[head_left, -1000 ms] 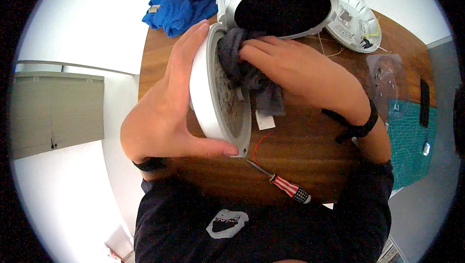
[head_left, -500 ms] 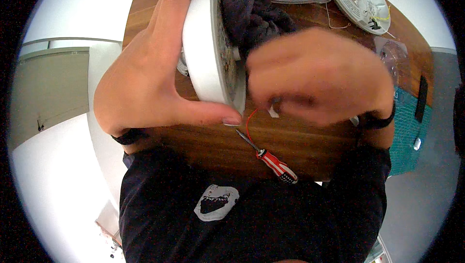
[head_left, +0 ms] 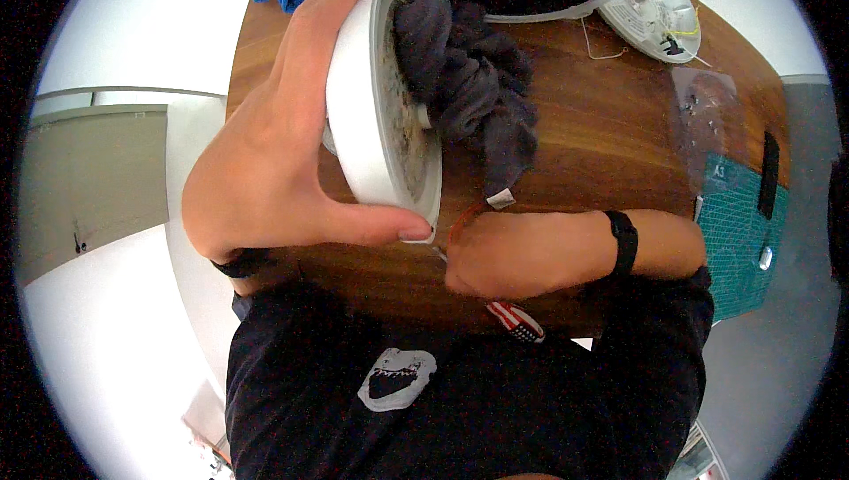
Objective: The person disassembles a white rice cooker by removing the heating element and internal wiring using a screwdriver. They then wipe the exterior and interior surfaces of the cooker with a cloth.
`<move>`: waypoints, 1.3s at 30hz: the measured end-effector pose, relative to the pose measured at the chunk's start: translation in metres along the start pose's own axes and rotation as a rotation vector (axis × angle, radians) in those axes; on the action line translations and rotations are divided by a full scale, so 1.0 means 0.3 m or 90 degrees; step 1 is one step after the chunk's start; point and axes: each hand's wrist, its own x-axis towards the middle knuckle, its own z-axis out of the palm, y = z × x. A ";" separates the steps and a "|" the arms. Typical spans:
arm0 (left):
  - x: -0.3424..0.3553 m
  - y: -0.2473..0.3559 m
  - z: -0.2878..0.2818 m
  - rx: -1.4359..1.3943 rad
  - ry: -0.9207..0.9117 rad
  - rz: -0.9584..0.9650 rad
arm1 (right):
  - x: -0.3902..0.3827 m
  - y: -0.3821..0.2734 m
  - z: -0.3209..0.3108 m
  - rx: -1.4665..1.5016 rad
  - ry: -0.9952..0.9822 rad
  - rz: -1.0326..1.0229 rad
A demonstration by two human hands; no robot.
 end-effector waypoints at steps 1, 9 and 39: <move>-0.002 -0.002 -0.007 -0.002 -0.011 0.006 | 0.000 0.001 0.005 0.003 0.010 0.003; 0.002 0.004 -0.015 0.039 -0.028 0.006 | -0.020 -0.033 -0.118 -0.102 0.032 0.111; -0.008 0.013 0.000 0.013 0.012 -0.043 | -0.231 0.191 -0.492 -0.487 0.133 0.603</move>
